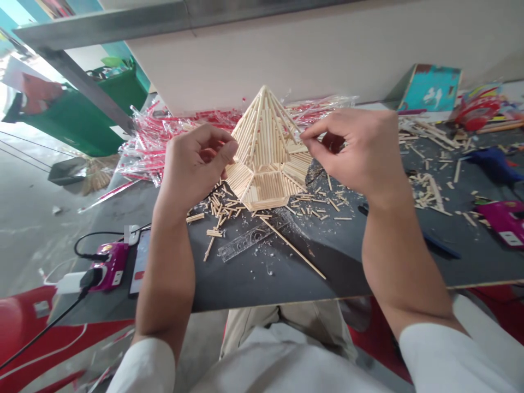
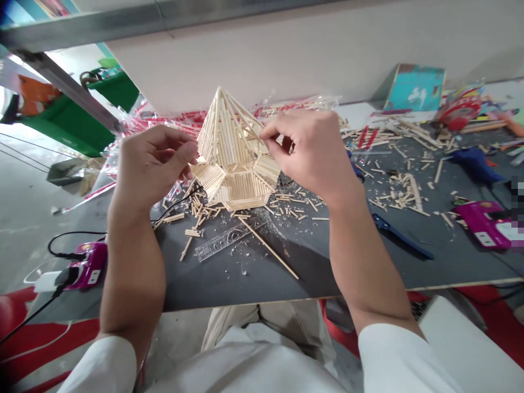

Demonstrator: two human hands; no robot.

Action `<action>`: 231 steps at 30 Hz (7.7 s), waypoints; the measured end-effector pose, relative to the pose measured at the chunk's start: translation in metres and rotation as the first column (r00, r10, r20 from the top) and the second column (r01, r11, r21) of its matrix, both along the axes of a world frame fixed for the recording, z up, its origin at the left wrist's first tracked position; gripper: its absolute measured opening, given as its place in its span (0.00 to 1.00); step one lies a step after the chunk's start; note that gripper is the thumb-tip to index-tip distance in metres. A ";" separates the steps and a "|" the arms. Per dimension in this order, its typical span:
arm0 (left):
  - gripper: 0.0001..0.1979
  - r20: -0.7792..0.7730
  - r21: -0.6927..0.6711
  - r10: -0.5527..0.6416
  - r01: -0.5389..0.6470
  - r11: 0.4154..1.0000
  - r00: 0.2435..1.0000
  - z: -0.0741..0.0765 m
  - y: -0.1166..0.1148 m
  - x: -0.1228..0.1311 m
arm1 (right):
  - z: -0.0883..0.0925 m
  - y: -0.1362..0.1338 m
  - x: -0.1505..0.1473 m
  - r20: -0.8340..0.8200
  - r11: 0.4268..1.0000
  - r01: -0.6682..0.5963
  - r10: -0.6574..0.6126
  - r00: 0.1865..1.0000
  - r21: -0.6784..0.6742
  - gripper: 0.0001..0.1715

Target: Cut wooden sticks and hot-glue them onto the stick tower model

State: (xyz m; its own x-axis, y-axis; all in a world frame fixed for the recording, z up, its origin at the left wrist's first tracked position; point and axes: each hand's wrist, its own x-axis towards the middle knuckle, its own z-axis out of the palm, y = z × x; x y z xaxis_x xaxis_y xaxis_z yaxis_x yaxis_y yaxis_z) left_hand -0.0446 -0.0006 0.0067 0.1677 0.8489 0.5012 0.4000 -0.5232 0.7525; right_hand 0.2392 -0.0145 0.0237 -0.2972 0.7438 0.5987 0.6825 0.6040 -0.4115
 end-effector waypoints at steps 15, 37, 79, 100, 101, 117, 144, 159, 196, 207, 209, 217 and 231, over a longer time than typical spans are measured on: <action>0.03 0.004 0.038 0.073 -0.074 0.997 0.997 0.011 -0.008 -0.001 | 0.000 0.006 0.006 -0.012 0.971 0.037 -0.035 0.999 0.236 0.13; 0.10 -0.063 -0.028 0.051 -0.053 0.998 0.997 0.010 -0.008 -0.005 | -0.022 0.017 -0.019 -0.558 0.807 -0.275 -0.080 0.826 -0.523 0.16; 0.12 -0.189 -0.164 0.075 -0.107 0.981 0.979 0.016 -0.011 -0.008 | -0.026 0.033 0.013 -0.493 0.987 0.007 -0.085 0.866 -0.158 0.07; 0.22 -0.697 -0.606 -0.495 -0.056 0.794 0.519 0.009 0.001 -0.023 | 0.021 -0.033 0.001 0.060 0.963 -0.032 0.050 0.997 -0.268 0.06; 0.21 -0.697 -0.605 -0.501 -0.046 0.795 0.514 0.010 0.000 -0.021 | 0.024 -0.045 -0.004 0.108 0.932 -0.122 0.168 0.980 -0.342 0.07; 0.19 -0.712 -0.580 -0.468 -0.064 0.812 0.523 0.010 -0.001 -0.023 | -0.048 -0.083 -0.110 0.670 0.884 0.161 0.203 0.714 -0.439 0.40; 0.23 -0.731 -0.585 -0.479 -0.084 0.807 0.486 0.011 -0.003 -0.024 | -0.020 -0.068 -0.060 0.574 0.870 -0.061 0.374 0.728 -0.489 0.47; 0.23 -0.734 -0.584 -0.471 -0.100 0.806 0.488 0.015 -0.005 -0.023 | -0.013 -0.082 -0.066 0.713 0.935 -0.015 0.281 0.642 -0.355 0.24; 0.25 -0.729 -0.560 -0.458 -0.059 0.826 0.508 0.023 -0.017 -0.026 | -0.004 -0.091 -0.066 0.737 0.899 -0.030 0.377 0.562 -0.436 0.20; 0.24 -0.763 -0.542 -0.444 -0.091 0.836 0.470 0.026 -0.019 -0.026 | -0.023 -0.092 -0.054 0.618 0.850 -0.218 0.504 0.604 -0.480 0.12; 0.25 -0.776 -0.533 -0.446 -0.086 0.842 0.446 0.029 -0.021 -0.027 | -0.022 -0.093 -0.051 0.581 0.821 -0.251 0.547 0.602 -0.513 0.13; 0.27 -0.762 -0.531 -0.468 -0.019 0.847 0.447 0.036 -0.033 -0.026 | 0.010 -0.070 -0.022 0.563 0.791 -0.067 0.489 0.666 -0.608 0.15; 0.24 -0.831 -0.432 -0.334 -0.139 0.891 0.445 0.045 -0.048 -0.029 | 0.018 -0.057 0.011 0.627 0.912 0.146 0.140 0.766 -0.383 0.21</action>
State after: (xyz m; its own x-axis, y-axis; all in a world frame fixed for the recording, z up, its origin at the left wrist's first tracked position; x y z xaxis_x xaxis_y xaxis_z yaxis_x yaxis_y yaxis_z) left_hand -0.0741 -0.0483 0.0516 0.4002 0.8547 -0.3306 0.9163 -0.3685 0.1567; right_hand 0.2501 -0.0712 0.0419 -0.4935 0.8673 -0.0652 0.8688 0.4882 -0.0820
